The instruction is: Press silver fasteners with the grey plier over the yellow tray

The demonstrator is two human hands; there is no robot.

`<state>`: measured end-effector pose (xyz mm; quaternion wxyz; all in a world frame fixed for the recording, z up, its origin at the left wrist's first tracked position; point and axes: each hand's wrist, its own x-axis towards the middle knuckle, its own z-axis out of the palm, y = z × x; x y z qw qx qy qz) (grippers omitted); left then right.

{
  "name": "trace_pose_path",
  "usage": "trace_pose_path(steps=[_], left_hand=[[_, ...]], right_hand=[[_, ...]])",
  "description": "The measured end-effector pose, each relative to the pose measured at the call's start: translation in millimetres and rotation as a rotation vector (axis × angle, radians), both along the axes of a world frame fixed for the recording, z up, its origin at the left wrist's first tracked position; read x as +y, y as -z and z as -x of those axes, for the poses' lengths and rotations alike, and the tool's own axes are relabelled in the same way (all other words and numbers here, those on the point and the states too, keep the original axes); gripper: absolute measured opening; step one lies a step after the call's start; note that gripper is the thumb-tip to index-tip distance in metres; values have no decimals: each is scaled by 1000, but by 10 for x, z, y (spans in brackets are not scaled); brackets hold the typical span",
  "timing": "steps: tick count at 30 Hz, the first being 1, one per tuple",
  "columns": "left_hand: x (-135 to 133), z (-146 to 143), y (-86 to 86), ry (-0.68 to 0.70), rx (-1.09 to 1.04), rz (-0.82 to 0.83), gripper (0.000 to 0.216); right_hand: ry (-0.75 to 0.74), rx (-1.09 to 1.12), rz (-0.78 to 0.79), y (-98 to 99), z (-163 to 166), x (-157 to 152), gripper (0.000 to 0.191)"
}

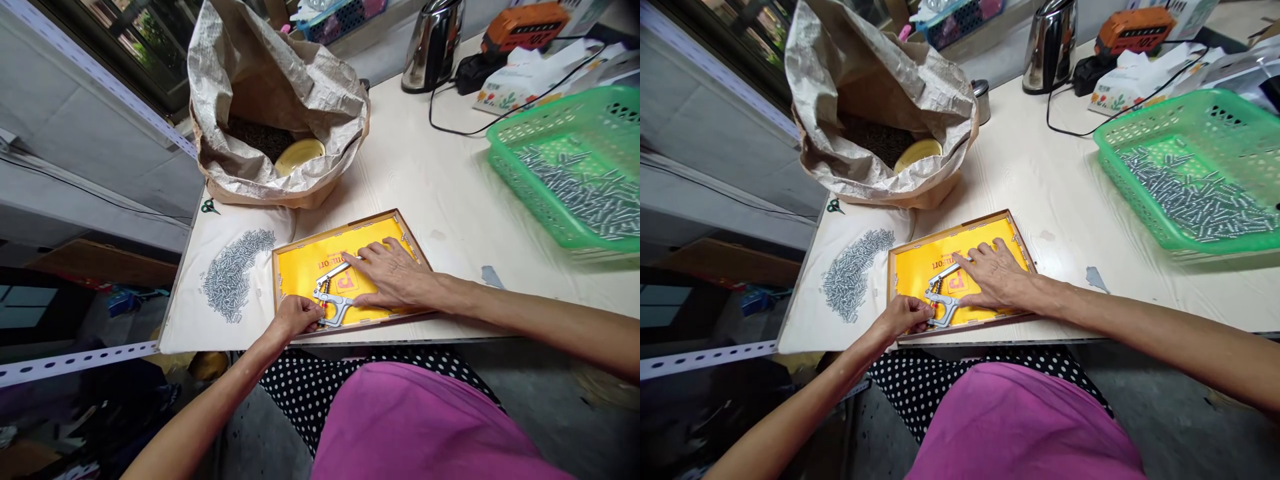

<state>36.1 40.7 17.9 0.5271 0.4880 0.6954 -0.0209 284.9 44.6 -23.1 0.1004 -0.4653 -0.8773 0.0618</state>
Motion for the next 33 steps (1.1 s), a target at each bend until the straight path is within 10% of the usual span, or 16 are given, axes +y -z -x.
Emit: trace_pose_path(steps=[9, 14, 16, 22, 33], left_hand=[[-14, 27, 0, 130, 59, -52, 27], [-214, -53, -21, 440, 271, -618, 18], [-235, -162, 8, 596, 253, -854, 49], [142, -496, 121, 1012, 103, -887, 50], [409, -587, 240, 884, 212, -874, 16]], right_hand=[[1, -32, -27, 53, 18, -271, 80], [-13, 21, 13, -32, 15, -310, 69], [-32, 61, 30, -45, 17, -312, 73], [-1, 174, -17, -23, 30, -236, 74], [-17, -71, 112, 34, 122, 62, 20]])
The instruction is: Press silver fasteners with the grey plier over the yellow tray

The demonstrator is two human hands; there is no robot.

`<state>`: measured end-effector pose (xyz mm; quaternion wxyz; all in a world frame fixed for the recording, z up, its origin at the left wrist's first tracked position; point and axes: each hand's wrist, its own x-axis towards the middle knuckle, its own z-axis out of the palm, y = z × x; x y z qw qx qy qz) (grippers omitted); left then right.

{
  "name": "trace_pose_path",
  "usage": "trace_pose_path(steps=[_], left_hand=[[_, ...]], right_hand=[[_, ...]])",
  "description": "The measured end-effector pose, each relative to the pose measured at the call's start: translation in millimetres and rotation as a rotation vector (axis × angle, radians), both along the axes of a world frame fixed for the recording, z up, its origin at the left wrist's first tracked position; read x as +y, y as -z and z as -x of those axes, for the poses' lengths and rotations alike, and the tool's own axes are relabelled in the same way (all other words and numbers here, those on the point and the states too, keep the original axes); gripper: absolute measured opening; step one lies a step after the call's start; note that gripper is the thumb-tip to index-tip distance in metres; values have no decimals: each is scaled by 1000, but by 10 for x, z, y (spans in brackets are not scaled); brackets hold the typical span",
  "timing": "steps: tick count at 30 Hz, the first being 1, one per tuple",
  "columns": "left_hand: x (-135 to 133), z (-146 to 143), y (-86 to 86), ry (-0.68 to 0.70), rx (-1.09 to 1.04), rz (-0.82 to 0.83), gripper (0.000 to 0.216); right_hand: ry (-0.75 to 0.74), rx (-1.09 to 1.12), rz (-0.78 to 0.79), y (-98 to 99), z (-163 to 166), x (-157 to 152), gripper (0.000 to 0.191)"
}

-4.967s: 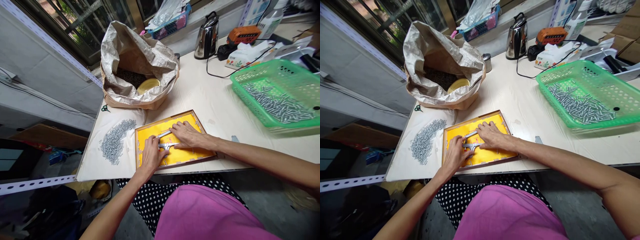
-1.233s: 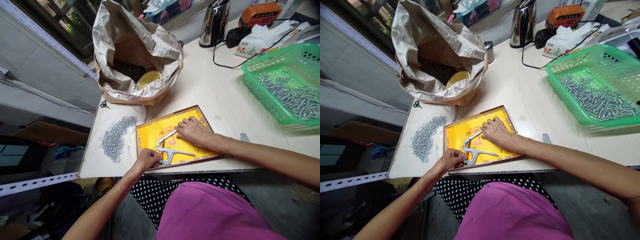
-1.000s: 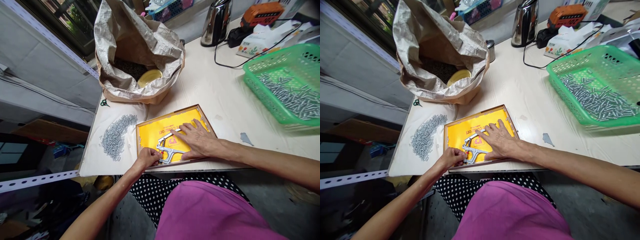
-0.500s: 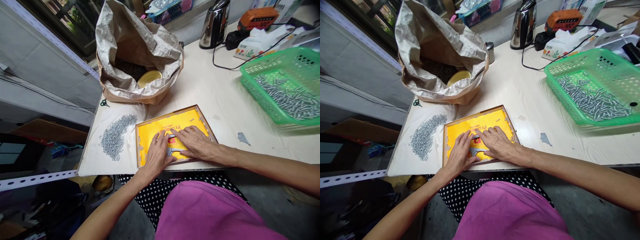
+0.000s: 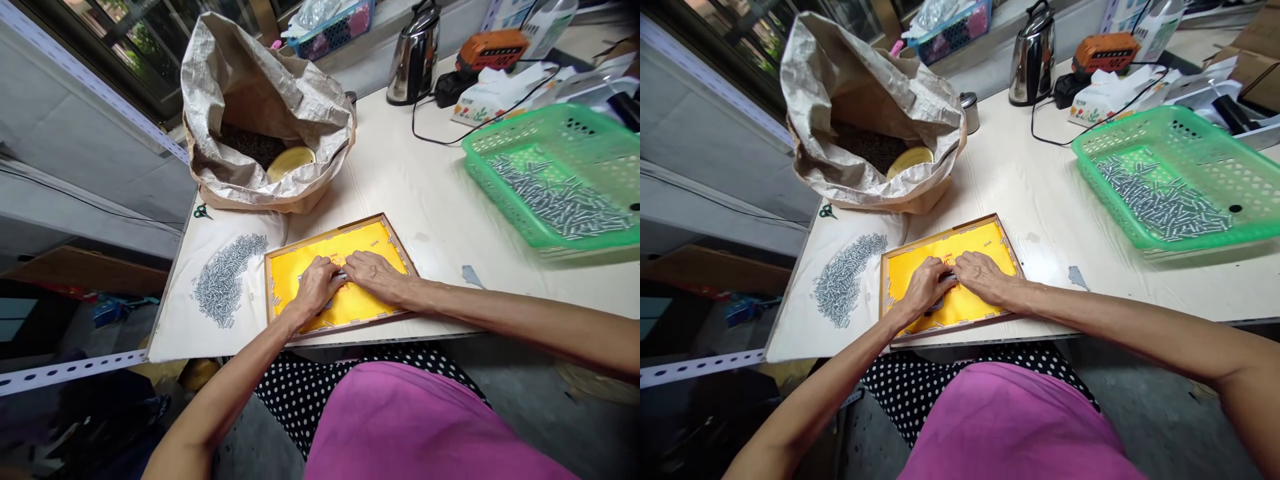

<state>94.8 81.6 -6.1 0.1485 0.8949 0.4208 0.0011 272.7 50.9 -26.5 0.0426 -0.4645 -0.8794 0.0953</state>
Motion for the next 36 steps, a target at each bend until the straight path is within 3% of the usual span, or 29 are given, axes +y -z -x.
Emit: trace_pose_path(steps=[4, 8, 9, 12, 16, 24, 31, 33, 36], left_hand=[[-68, -1, 55, -10, 31, -64, 19], [-318, -25, 101, 13, -2, -278, 32], [-386, -43, 112, 38, 0, -318, 32], [-526, -109, 127, 92, 56, -344, 27], [-553, -144, 109, 154, 145, -247, 16], [-563, -66, 95, 192, 88, -225, 22], [-742, -196, -139, 251, -112, -288, 26], [-636, -125, -180, 154, -154, -332, 26], [-278, 263, -206, -222, -136, -440, 26]], right_hand=[[15, 16, -6, -3, -43, 50, 20], [-8, 54, 38, -81, -245, 222, 54], [-26, 54, 72, -88, -289, 265, 55], [-43, 44, 84, -61, -337, 349, 39], [11, 5, -34, 13, -246, 426, 19], [11, 40, -193, 15, -192, 535, 20], [17, 164, -279, 8, -515, 382, 27], [40, 168, -278, 91, -595, 388, 28], [44, 163, -266, 222, -636, 407, 30]])
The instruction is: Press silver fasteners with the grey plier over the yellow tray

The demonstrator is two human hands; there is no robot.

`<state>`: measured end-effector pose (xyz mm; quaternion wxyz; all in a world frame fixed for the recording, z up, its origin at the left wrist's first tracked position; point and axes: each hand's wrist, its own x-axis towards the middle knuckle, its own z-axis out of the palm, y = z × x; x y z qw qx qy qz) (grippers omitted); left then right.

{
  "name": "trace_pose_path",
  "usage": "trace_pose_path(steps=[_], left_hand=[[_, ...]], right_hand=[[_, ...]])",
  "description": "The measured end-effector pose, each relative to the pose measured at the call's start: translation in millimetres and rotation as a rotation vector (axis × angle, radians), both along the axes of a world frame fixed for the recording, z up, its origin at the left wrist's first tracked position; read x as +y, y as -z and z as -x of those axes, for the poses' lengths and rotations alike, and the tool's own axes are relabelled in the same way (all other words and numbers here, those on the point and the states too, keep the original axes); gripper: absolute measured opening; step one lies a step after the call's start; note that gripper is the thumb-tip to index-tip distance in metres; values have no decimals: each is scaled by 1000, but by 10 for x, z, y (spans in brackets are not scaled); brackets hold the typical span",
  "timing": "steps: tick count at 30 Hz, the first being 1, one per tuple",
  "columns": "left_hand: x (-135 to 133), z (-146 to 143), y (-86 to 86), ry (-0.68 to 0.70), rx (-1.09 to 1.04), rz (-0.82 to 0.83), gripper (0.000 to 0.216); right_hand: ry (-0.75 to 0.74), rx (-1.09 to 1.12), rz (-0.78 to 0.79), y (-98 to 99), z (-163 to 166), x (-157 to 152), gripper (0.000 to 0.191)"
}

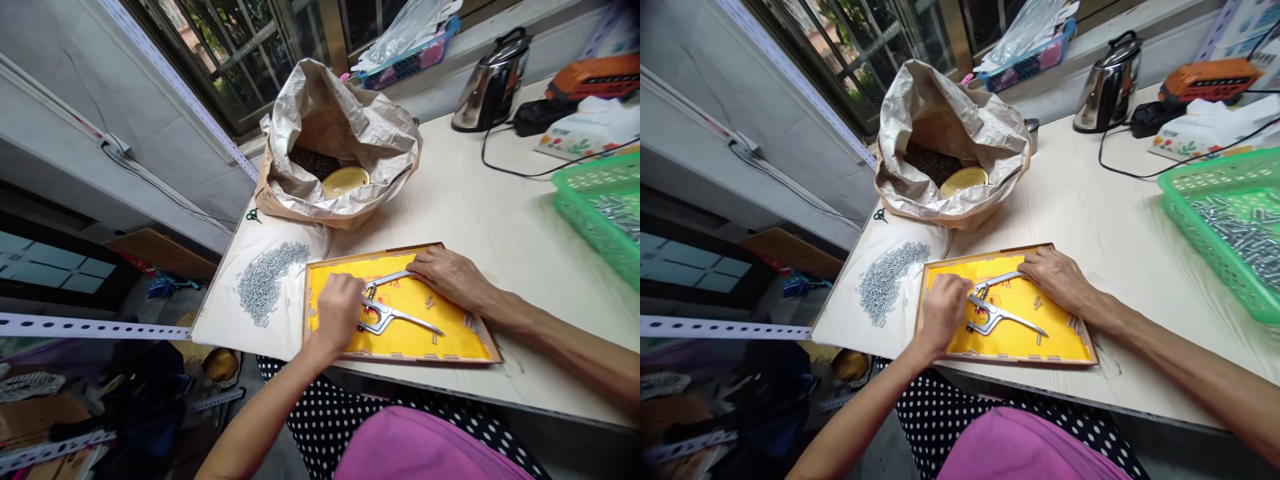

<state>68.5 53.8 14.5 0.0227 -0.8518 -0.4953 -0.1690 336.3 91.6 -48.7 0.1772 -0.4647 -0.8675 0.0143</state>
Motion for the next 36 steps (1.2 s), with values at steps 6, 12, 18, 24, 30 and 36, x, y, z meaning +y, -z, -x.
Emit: trace_pose_path(steps=[6, 12, 18, 24, 30, 36], left_hand=[[773, 1045, 1, -622, -15, 147, 24], [1056, 1190, 201, -573, 4, 337, 19], [1248, 1186, 251, -611, -51, 409, 16], [1054, 1232, 19, -642, -177, 410, 16], [175, 649, -73, -404, -796, 818, 37], [-180, 228, 54, -450, -782, 983, 35]], right_hand=[[-2, -33, -3, 3, 116, 32, 28], [16, -81, 38, -78, 205, 79, 24], [22, -109, 78, -105, 237, 87, 23], [33, -145, 68, -117, 254, 93, 23], [21, -204, -45, -198, 269, -1, 22], [-11, -233, -68, -239, 337, -11, 22]])
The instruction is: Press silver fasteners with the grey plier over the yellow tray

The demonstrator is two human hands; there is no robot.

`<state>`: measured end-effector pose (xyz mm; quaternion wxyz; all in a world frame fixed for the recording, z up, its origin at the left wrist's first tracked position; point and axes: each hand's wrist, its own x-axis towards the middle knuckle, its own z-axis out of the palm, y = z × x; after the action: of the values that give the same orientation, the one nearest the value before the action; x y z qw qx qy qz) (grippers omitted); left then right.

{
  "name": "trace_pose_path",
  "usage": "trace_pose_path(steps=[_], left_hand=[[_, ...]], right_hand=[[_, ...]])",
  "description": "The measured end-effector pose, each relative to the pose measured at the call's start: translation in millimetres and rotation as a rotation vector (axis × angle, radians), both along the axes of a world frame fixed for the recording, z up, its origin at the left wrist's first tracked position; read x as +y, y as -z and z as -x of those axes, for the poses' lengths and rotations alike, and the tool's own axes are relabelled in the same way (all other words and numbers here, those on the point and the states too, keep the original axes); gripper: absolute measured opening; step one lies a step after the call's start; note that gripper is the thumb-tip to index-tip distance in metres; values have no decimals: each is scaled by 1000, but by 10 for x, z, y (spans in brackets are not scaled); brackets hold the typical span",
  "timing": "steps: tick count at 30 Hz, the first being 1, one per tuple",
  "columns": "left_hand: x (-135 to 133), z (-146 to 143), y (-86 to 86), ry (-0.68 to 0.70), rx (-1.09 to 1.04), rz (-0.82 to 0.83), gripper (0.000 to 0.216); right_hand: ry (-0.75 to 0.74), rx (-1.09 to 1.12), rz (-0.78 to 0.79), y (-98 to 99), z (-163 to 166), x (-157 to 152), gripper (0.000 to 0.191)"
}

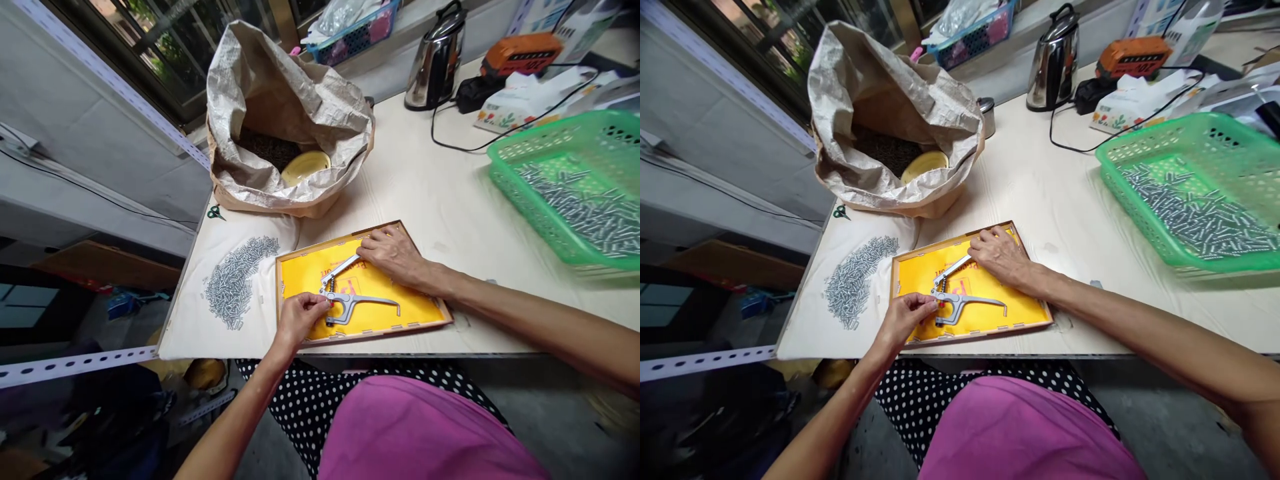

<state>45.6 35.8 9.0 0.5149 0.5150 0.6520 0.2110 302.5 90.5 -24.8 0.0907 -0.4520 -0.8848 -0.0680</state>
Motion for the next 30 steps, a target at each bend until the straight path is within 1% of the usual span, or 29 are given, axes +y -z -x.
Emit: trace_pose_path(steps=[4, 9, 15, 19, 24, 28, 29, 30], left_hand=[[44, 1, 49, 33, 52, 92, 33], [69, 37, 42, 107, 156, 110, 33], [131, 110, 10, 274, 321, 131, 35], [142, 141, 20, 377, 335, 198, 45], [109, 152, 62, 358, 294, 229, 48], [84, 162, 87, 348, 315, 257, 49], [79, 163, 91, 345, 318, 262, 48], [75, 163, 93, 343, 317, 263, 48]], right_hand=[[-12, 3, 10, 17, 19, 10, 24], [-12, -20, 28, 21, 15, 4, 27], [-23, -11, 49, -8, 51, -25, 29], [-15, -17, 85, -3, 95, -25, 29], [-16, -13, 120, 22, 115, -12, 28], [-6, 69, 196, 12, 96, -72, 23], [-10, 98, 217, 3, 88, -103, 23], [-17, 122, 233, -7, 81, -139, 30]])
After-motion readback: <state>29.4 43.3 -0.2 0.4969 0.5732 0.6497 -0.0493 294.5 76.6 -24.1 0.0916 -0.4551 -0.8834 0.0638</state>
